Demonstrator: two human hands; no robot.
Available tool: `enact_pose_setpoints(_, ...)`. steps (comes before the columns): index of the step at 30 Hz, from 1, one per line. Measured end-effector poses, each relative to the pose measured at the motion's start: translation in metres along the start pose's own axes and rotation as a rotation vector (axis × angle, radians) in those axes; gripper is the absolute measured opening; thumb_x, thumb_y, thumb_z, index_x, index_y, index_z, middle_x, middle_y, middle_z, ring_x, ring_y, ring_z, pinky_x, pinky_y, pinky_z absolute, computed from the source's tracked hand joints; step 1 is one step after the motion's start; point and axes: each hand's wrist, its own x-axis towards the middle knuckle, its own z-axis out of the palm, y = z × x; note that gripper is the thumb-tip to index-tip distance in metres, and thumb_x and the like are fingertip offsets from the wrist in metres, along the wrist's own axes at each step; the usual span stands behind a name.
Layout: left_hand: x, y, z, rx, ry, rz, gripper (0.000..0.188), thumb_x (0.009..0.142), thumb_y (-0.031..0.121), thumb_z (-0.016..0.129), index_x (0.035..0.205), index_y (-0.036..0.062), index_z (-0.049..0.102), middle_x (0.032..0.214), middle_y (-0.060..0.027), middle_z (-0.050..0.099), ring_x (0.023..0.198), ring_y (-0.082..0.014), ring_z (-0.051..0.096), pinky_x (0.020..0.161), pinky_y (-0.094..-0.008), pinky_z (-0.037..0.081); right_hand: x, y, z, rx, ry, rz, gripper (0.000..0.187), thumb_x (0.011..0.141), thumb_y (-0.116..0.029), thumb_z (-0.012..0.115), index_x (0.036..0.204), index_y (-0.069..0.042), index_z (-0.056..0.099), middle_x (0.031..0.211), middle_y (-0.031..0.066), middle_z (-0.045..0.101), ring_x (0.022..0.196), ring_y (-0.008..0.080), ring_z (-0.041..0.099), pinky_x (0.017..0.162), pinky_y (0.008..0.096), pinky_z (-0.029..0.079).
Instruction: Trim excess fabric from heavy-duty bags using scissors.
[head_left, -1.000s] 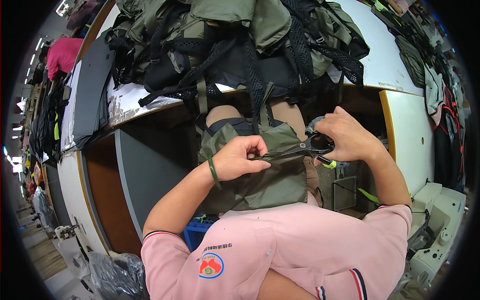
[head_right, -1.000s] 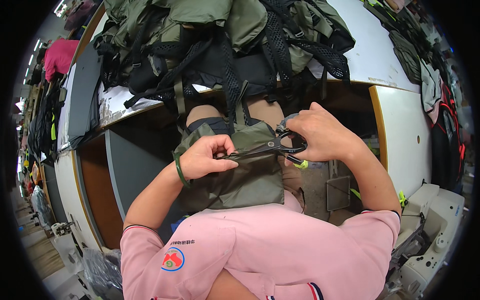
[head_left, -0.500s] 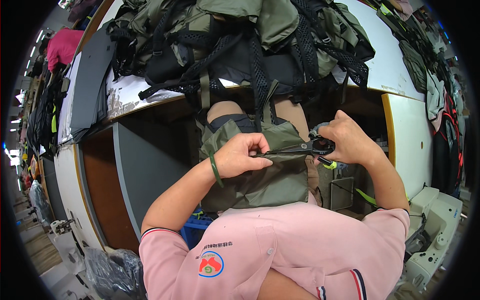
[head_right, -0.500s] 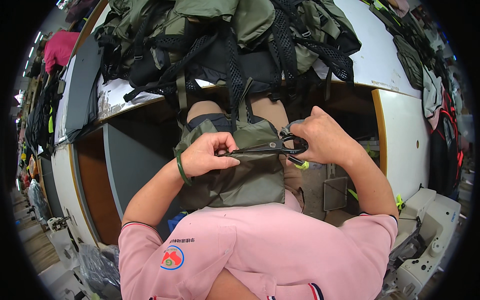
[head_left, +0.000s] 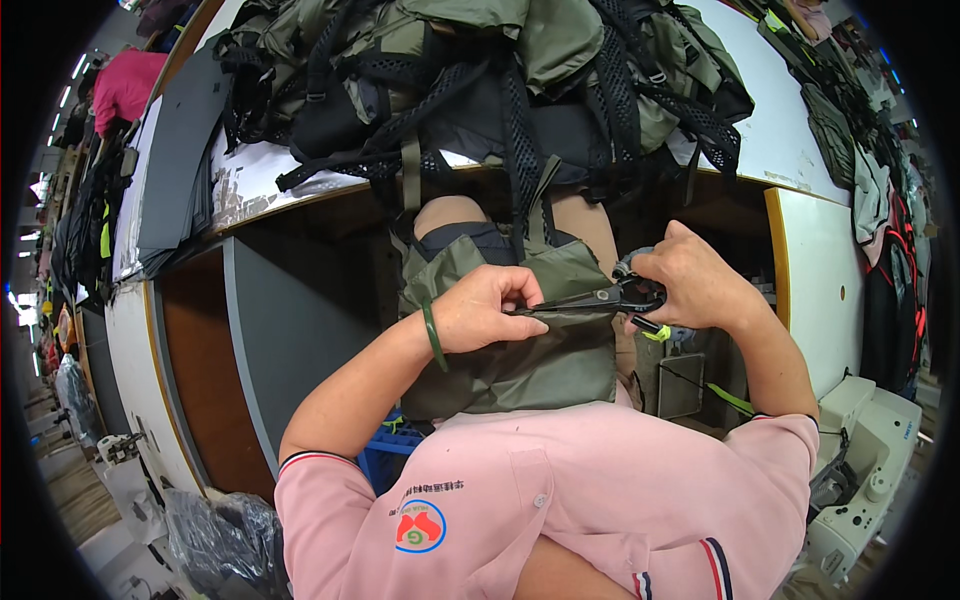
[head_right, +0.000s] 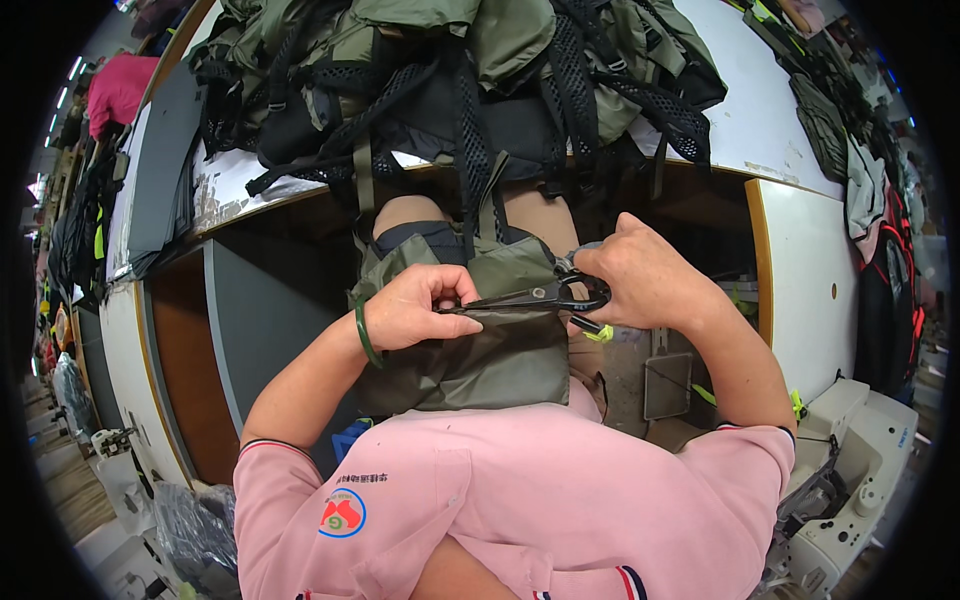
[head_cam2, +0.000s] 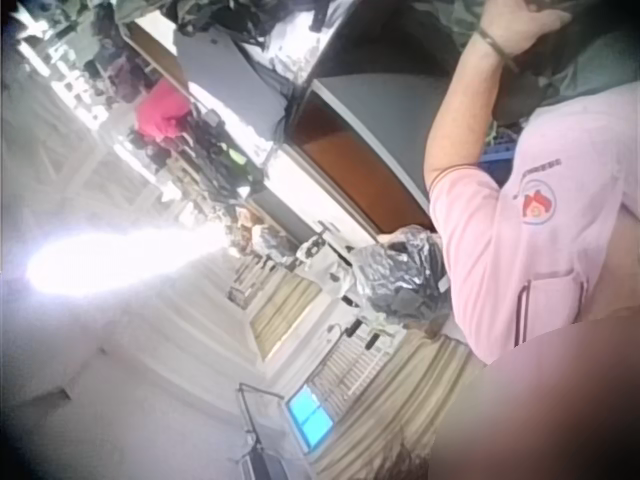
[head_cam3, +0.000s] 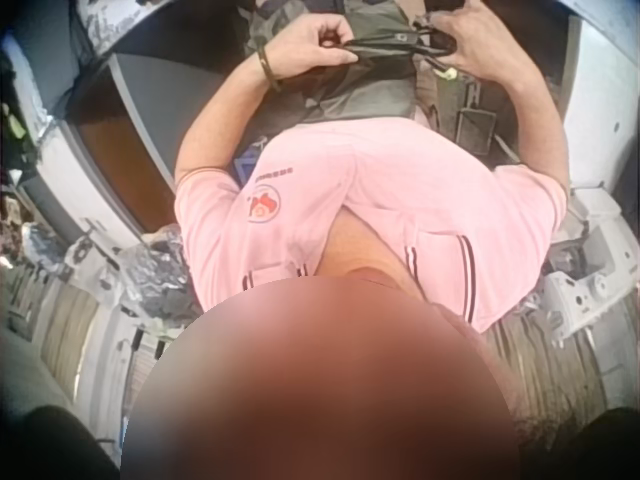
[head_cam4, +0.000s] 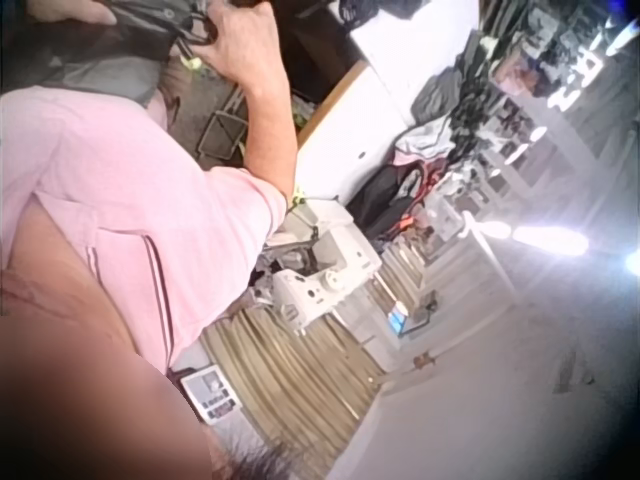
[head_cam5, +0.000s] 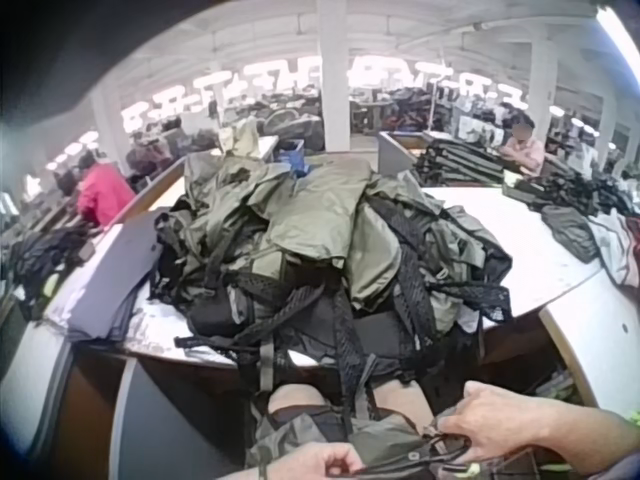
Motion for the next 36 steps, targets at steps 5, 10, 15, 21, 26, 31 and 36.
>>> enact_pose_setpoints(5, 0.0, 0.0, 0.0, 0.067, 0.014, 0.025, 0.022, 0.082, 0.005, 0.08, 0.09, 0.0053, 0.06, 0.085, 0.0062, 0.058, 0.072, -0.0014, 0.047, 0.064, -0.0193, 0.039, -0.001, 0.001, 0.003, 0.076, -0.023, 0.008, 0.048, 0.07, -0.047, 0.086, 0.071, -0.006, 0.062, 0.061, 0.0088, 0.061, 0.058, 0.0292, 0.054, 0.075, 0.0344, 0.04)
enact_pose_setpoints(10, 0.0, 0.001, 0.004, 0.153, 0.049, 0.105, 0.023, 0.081, 0.005, 0.081, 0.086, 0.0053, 0.058, 0.089, 0.0035, 0.059, 0.074, -0.0022, 0.047, 0.065, -0.0202, 0.04, 0.007, 0.004, 0.018, 0.397, 0.017, 0.038, 0.04, 0.068, -0.032, 0.089, 0.079, -0.004, 0.062, 0.071, 0.0074, 0.062, 0.063, 0.0266, 0.049, 0.07, 0.0357, 0.042)
enact_pose_setpoints(15, -0.007, -0.001, 0.013, 0.758, 0.502, 0.68, 0.033, 0.065, -0.007, 0.078, 0.078, 0.0067, 0.052, 0.091, -0.0083, 0.065, 0.071, -0.0203, 0.058, 0.066, -0.028, 0.045, 0.006, -0.004, 0.043, 0.764, 0.034, -0.041, 0.031, 0.08, -0.015, 0.081, 0.083, -0.001, 0.054, 0.067, 0.0117, 0.053, 0.061, 0.0274, 0.046, 0.055, 0.0351, 0.041)
enact_pose_setpoints(21, -0.014, -0.008, 0.017, 0.871, 0.581, 0.917, 0.036, 0.056, -0.008, 0.077, 0.074, 0.0092, 0.051, 0.089, -0.004, 0.068, 0.068, -0.0245, 0.058, 0.074, -0.0371, 0.047, -0.001, -0.015, 0.045, 0.713, 0.039, -0.094, 0.039, 0.076, -0.023, 0.087, 0.079, -0.003, 0.054, 0.067, 0.0108, 0.052, 0.062, 0.0289, 0.05, 0.057, 0.0369, 0.041)
enact_pose_setpoints(26, -0.019, -0.009, 0.015, 0.879, 0.592, 0.976, 0.039, 0.054, -0.008, 0.078, 0.073, 0.0101, 0.049, 0.09, -0.0045, 0.069, 0.066, -0.0244, 0.055, 0.072, -0.0371, 0.046, -0.018, -0.003, 0.019, 0.396, 0.187, -0.063, 0.037, 0.069, -0.025, 0.089, 0.078, -0.007, 0.058, 0.068, 0.0062, 0.056, 0.066, 0.0287, 0.052, 0.064, 0.0367, 0.042)
enact_pose_setpoints(31, -0.024, -0.014, 0.011, 0.946, 0.58, 1.029, 0.045, 0.056, -0.008, 0.08, 0.08, 0.0116, 0.047, 0.095, -0.007, 0.071, 0.069, -0.0274, 0.055, 0.075, -0.0395, 0.045, -0.038, 0.013, 0.008, 0.154, 0.26, -0.027, 0.028, 0.065, -0.015, 0.08, 0.071, -0.008, 0.054, 0.065, 0.0067, 0.053, 0.065, 0.0277, 0.052, 0.068, 0.0364, 0.039)
enact_pose_setpoints(36, -0.023, -0.011, 0.013, 0.95, 0.606, 1.044, 0.04, 0.055, -0.006, 0.08, 0.072, 0.0109, 0.049, 0.093, -0.0058, 0.07, 0.063, -0.0216, 0.055, 0.073, -0.0382, 0.044, -0.053, 0.016, 0.005, 0.113, 0.171, -0.018, 0.027, 0.064, -0.016, 0.079, 0.069, -0.008, 0.053, 0.065, 0.0066, 0.051, 0.064, 0.0272, 0.049, 0.069, 0.0351, 0.037)
